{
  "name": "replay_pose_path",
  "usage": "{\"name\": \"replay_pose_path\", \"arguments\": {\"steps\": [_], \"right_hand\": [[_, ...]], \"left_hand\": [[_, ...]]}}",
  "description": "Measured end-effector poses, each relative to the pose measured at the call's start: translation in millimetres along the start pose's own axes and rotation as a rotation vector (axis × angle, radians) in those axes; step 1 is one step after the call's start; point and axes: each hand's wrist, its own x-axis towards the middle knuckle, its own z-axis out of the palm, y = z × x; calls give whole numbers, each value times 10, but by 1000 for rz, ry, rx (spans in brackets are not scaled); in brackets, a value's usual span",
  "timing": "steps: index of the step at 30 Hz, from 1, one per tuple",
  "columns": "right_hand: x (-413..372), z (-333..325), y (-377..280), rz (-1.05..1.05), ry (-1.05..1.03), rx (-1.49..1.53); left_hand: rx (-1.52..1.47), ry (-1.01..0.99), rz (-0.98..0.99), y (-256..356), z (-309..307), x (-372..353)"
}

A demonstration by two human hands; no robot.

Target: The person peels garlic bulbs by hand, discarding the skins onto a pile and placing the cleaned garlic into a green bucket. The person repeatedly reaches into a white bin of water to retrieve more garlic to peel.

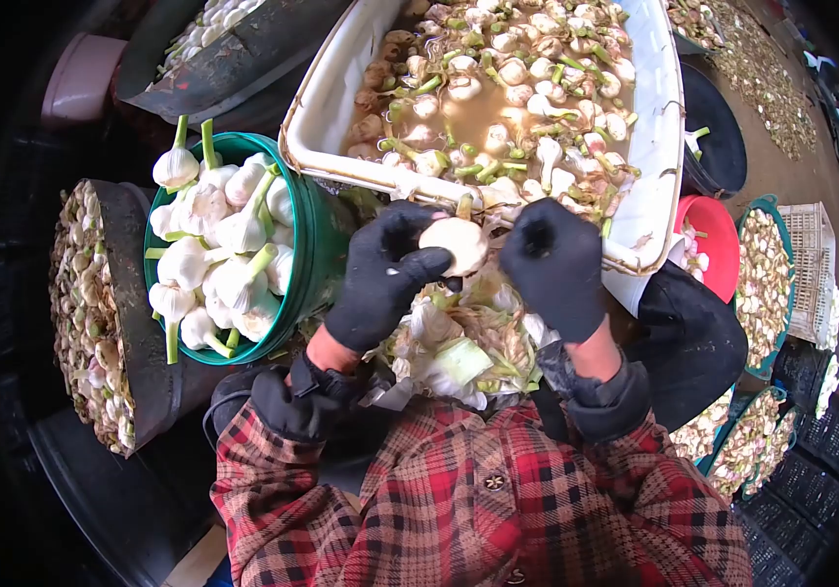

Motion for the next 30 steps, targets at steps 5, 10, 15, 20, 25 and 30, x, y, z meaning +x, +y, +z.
{"name": "replay_pose_path", "arguments": {"steps": [5,10,15,20,25,30], "right_hand": [[-13,-259,222,186,30,-48],[-4,-76,-228,23,-60,80],[-29,37,-195,-68,-4,-31],[-42,91,-151,-88,-18,-66],[-78,10,-169,105,-101,113],[-97,-79,-83,326,-65,236]], "left_hand": [[-240,-8,-35,68,-37,-9],[-59,135,25,3,111,41],[203,188,134,-47,158,-1],[254,210,164,-90,122,-23],[98,41,-47,-35,-2,-33],[-22,-28,61,-47,-11,-76]]}}
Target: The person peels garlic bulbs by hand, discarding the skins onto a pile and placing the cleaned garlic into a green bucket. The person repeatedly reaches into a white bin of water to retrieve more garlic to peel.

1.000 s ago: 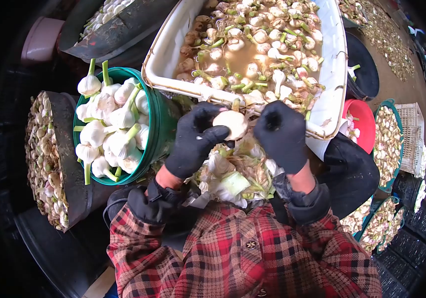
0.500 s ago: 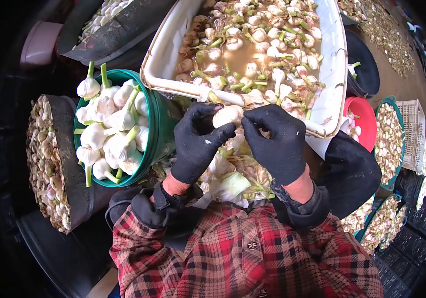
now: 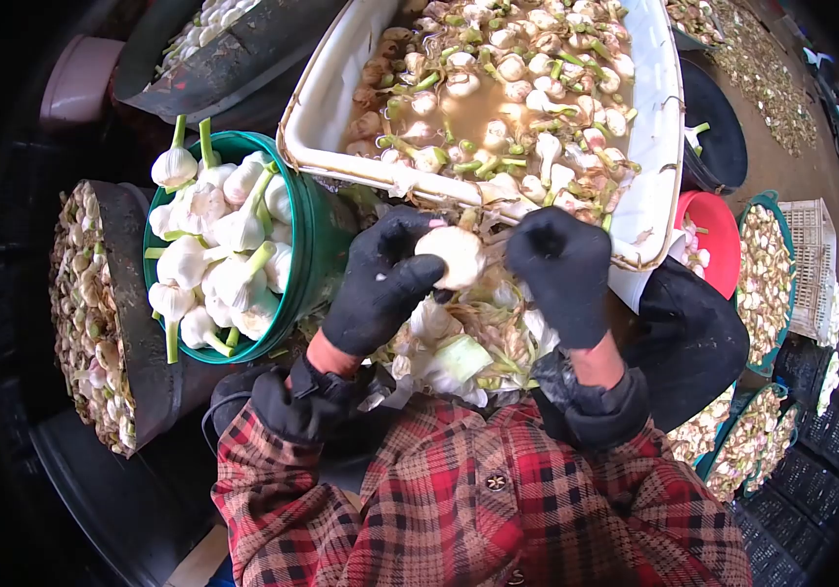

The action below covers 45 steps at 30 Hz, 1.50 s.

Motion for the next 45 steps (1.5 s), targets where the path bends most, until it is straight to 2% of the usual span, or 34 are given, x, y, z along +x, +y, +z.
{"name": "replay_pose_path", "arguments": {"steps": [1,2,5,8,9,11,14,20,24,26,27,28,29,31,33,35,36,39,41,43,45], "right_hand": [[46,-98,116,83,48,49],[63,-195,250,45,106,-19],[34,-293,142,39,131,-135],[-37,-127,-70,-39,35,38],[-49,-60,-121,-129,-2,-18],[-46,51,-218,-334,-9,-146],[-39,117,-130,-435,57,-269],[-51,144,-73,-447,49,-381],[-27,145,-36,-465,38,-395],[-29,137,-4,-339,-4,-225],[-41,127,-8,-339,-2,-224],[-60,116,-15,-243,-20,-155],[-72,104,-18,-146,-38,-85],[-61,47,46,-114,9,-127],[-39,-43,156,-81,58,-167],[-15,-167,279,-124,179,-255],[-6,-240,305,-189,173,-352],[-4,-352,245,-194,92,-424],[-40,-330,91,-190,47,-351],[-55,-229,-46,-341,-31,-194],[-57,-135,-102,-409,-67,-209]], "left_hand": [[-187,-38,-18,28,-7,-21],[-278,-50,-47,97,-4,-30],[-268,-9,-121,98,-52,-5],[-66,53,-82,48,29,39],[61,86,-65,39,56,44],[66,126,-65,36,100,53],[188,163,-2,6,131,49],[319,235,92,-108,143,35],[505,152,236,-197,16,54],[599,105,269,-190,-14,49],[458,82,184,-163,1,41],[316,60,99,-132,17,34],[317,58,99,-94,24,27],[127,8,-68,-13,24,10],[80,-63,-47,37,25,0],[29,-129,-27,54,8,-10],[28,-132,-53,53,-1,-19],[-28,-118,-113,75,8,-9],[-85,-97,-156,76,22,-5],[-108,-29,-259,74,42,23],[-63,-52,-278,62,48,40]]}}
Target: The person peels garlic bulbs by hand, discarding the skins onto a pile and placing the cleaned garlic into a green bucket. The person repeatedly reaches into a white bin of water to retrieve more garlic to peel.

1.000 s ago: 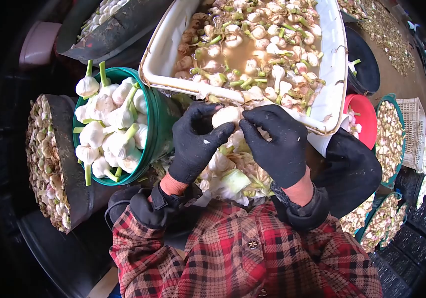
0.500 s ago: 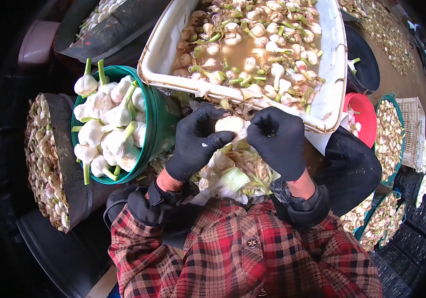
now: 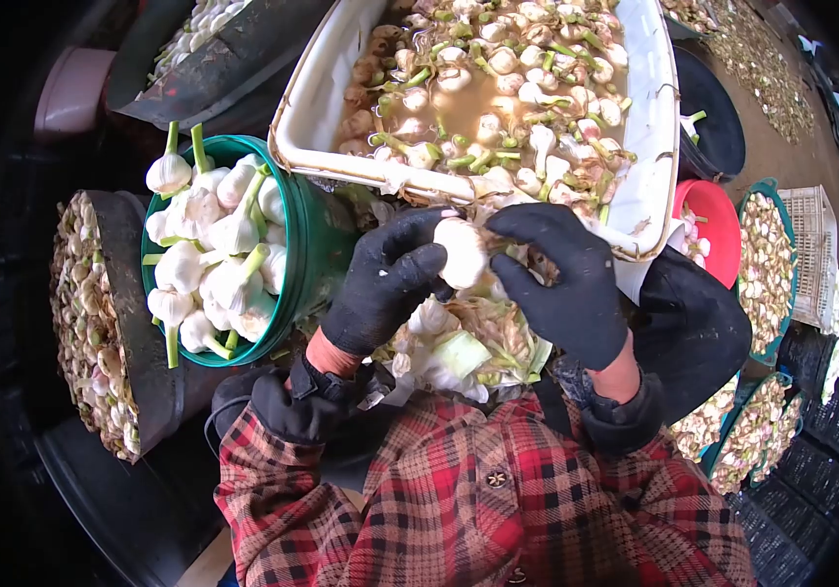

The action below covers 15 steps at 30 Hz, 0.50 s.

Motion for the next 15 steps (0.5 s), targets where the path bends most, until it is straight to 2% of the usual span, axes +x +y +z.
{"name": "replay_pose_path", "arguments": {"steps": [2,9,15], "right_hand": [[-16,68,31,0,-30,-40],[-73,109,46,-95,11,-215],[-69,107,-1,-47,-31,-41]], "left_hand": [[44,-12,-19,-18,10,11],[179,-97,111,-63,76,-41],[190,-120,75,-85,59,-22]]}}
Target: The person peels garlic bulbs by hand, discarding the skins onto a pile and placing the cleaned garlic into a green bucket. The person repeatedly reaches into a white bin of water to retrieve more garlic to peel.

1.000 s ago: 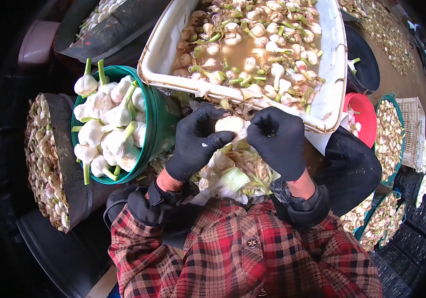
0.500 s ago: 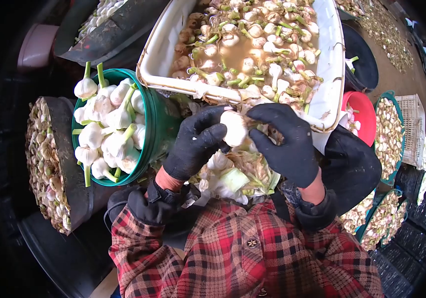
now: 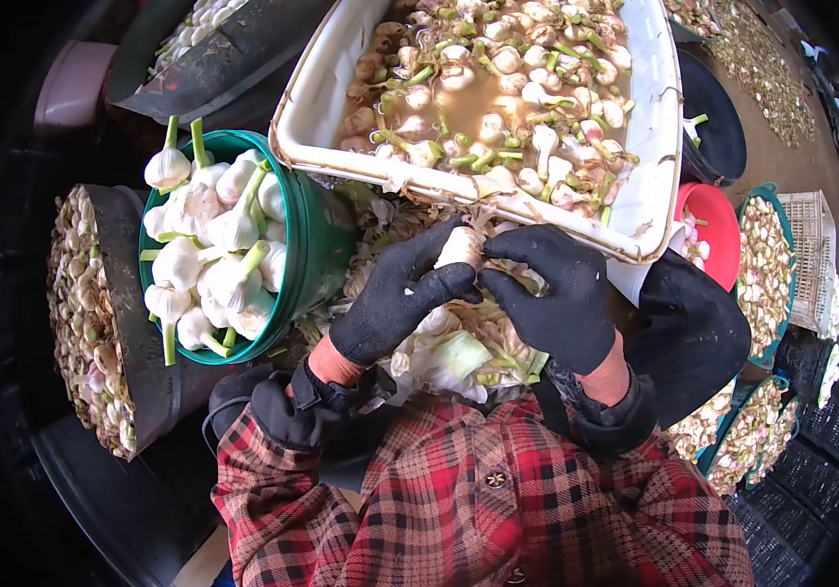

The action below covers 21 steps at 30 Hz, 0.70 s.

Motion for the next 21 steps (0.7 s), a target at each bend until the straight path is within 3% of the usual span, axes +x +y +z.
{"name": "replay_pose_path", "arguments": {"steps": [8,10,11,13,20,21], "right_hand": [[-67,45,75,43,-35,-41],[-92,93,84,2,-26,-86],[-115,124,84,-20,-3,-121],[-163,177,120,-40,20,-154],[-238,272,242,188,25,40],[-245,266,259,241,14,104]], "left_hand": [[18,-9,-33,33,6,17],[130,-38,-224,166,-15,27],[129,-39,-225,160,-21,41],[355,-83,-159,122,-35,59],[552,-66,-19,49,-36,-19],[589,-82,84,46,-34,-18]]}}
